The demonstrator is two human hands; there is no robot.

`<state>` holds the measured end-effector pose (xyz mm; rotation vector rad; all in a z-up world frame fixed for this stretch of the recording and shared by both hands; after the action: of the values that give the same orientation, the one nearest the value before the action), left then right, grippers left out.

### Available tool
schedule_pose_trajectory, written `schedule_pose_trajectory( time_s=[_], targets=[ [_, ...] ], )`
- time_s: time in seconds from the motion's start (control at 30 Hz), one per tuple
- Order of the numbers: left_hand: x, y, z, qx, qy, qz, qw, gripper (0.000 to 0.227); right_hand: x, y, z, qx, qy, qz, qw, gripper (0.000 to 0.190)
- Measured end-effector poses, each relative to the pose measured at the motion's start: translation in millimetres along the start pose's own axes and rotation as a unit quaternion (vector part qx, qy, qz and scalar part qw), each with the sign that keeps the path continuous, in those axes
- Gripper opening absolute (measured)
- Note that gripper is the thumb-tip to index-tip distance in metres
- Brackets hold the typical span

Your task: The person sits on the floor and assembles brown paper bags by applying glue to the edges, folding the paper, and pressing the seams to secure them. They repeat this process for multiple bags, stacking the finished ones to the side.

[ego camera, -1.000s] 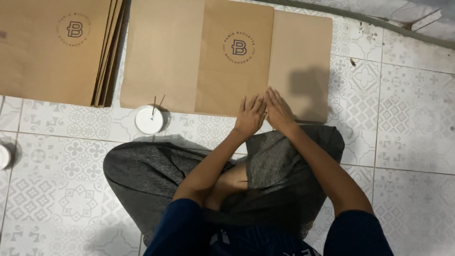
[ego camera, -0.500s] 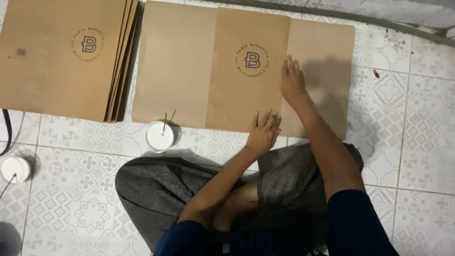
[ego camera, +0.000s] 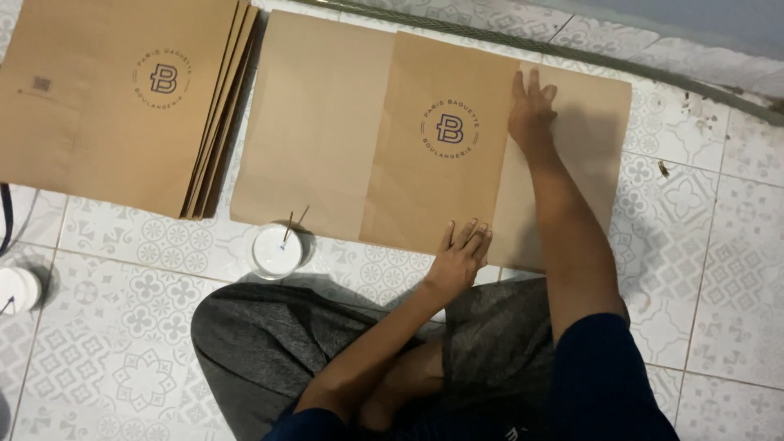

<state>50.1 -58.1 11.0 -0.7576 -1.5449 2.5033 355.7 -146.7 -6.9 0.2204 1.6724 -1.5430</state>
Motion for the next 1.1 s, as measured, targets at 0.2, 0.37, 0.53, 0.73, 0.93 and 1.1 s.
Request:
schedule_pose_trajectory(
  time_s=[0.2,0.37,0.53,0.73,0.93,1.1],
  targets=[
    [1,9,-5,0.079,-0.037,0.03,0.996,0.04,10,-30,-23,-0.161,0.172,-0.194,0.952,0.059],
    [-18,9,14,0.262,-0.065,0.093,0.958,0.037,95,-23,22,-0.368,0.399,-0.27,0.795,0.078],
    [-45,-68,-10,0.41,-0.052,0.078,0.907,0.041,143,-71,47,-0.323,0.42,-0.316,0.787,0.079],
    [-1,-133,-179,0.066,-0.283,0.183,0.939,0.031,139,-112,0,-0.282,0.414,-0.331,0.8,0.091],
    [51,-127,-255,0.001,-0.476,0.095,0.874,0.06,142,-110,-17,-0.4,0.498,-0.258,0.725,0.083],
    [63,-133,-265,0.017,-0.509,0.142,0.849,0.081,183,-82,80,-0.272,0.47,-0.257,0.799,0.073]
  ],
)
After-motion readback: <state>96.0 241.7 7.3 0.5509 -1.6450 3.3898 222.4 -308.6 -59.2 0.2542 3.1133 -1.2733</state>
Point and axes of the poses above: each hand's wrist, its own x-axis away from the middle knuckle, its own y-axis out of the palm, z = x × y, the point moved 8 cm from there along -x, towards the middle knuckle, and after that the axes turned 5 degrees about z, right-handed, at the moved point
